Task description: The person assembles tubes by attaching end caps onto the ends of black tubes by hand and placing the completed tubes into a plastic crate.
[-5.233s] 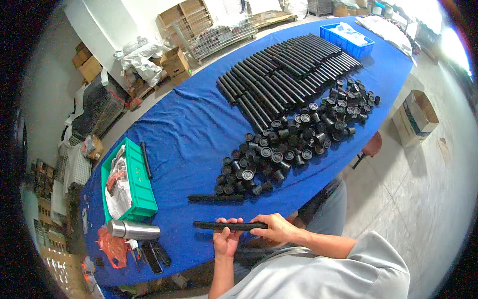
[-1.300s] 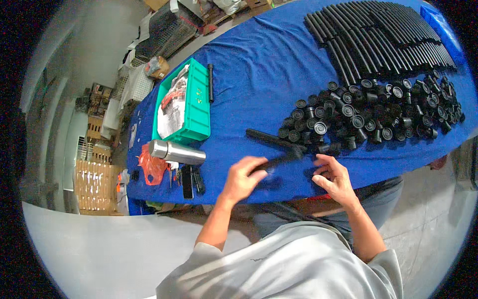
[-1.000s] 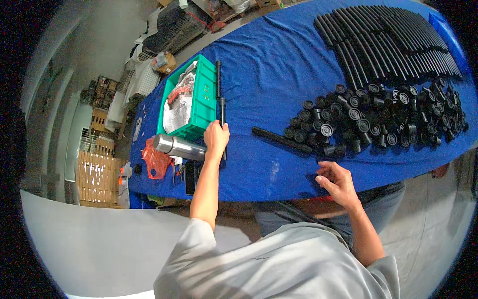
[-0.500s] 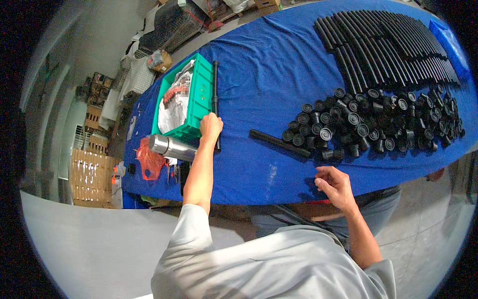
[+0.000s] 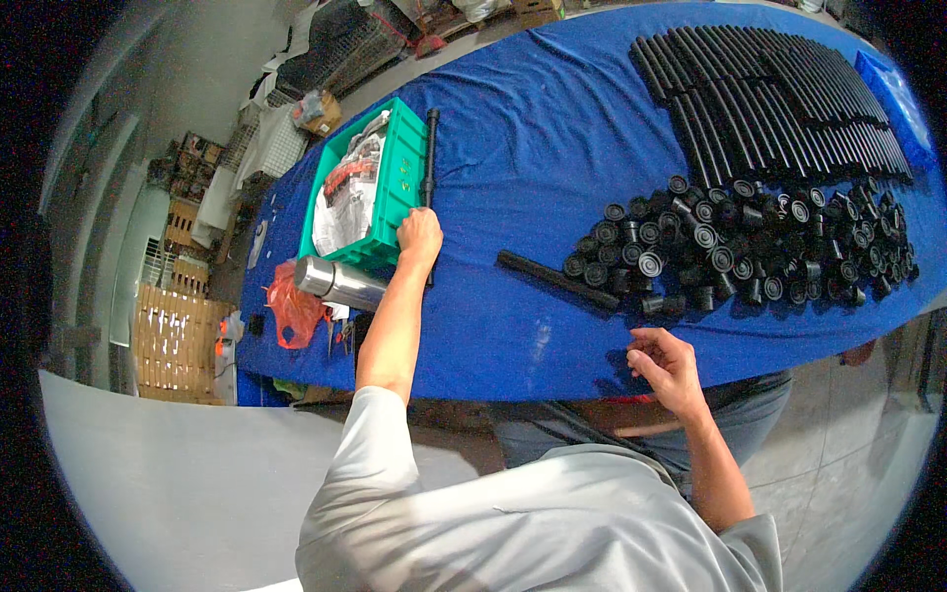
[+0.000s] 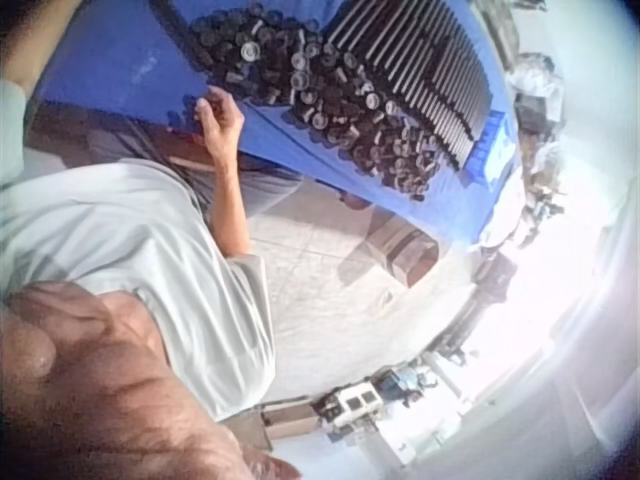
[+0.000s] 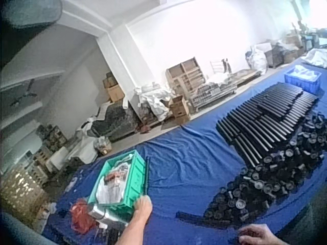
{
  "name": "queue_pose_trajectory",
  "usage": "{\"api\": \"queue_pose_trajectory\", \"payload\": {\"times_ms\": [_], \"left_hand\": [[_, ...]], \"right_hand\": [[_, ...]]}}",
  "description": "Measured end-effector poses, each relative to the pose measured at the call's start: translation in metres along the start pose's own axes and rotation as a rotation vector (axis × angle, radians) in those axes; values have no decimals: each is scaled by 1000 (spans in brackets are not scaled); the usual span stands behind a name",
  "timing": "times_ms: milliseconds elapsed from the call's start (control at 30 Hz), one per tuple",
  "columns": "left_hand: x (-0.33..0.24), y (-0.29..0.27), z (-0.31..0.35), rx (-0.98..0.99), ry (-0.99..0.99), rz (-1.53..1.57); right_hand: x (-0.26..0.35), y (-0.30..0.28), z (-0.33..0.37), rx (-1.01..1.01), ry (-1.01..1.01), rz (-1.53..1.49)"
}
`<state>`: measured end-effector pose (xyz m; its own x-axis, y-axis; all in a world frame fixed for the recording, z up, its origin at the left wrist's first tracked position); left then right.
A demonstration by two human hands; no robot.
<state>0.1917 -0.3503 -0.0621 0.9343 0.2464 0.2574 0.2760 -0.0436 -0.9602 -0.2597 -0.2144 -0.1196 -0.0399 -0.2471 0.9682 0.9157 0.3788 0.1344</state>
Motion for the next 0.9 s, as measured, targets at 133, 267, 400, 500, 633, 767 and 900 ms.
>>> {"api": "queue_pose_trajectory", "payload": {"times_ms": [133, 267, 400, 500, 633, 767, 900], "left_hand": [[5, 6, 1, 20, 29, -37], [6, -2, 2, -24, 51, -50], [-17, -31, 15, -100, -9, 18], [-51, -55, 34, -331, 204, 238], [-138, -65, 67, -235, 472, 714], [-198, -60, 93, 55, 582, 886], [-208, -57, 96, 95, 581, 849]], "right_hand": [[-1, 1, 1, -5, 31, 9], [-1, 0, 0, -18, 19, 13], [-2, -5, 0, -34, 16, -21], [2, -1, -1, -14, 20, -14], [-3, 0, -1, 11, 29, -8], [1, 0, 0, -9, -6, -15], [5, 2, 0, -14, -12, 19]]}}
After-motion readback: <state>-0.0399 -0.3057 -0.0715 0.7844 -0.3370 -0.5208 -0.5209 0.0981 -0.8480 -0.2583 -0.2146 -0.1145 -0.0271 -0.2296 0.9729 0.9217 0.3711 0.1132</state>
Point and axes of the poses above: each hand's wrist, its own z-axis away from the middle knuckle, its own y-axis out of the palm, x = y × z, the point moved 8 cm from there along -z, towards the middle knuckle, and after that the axes turned 9 degrees about y, right-handed, at the moved point
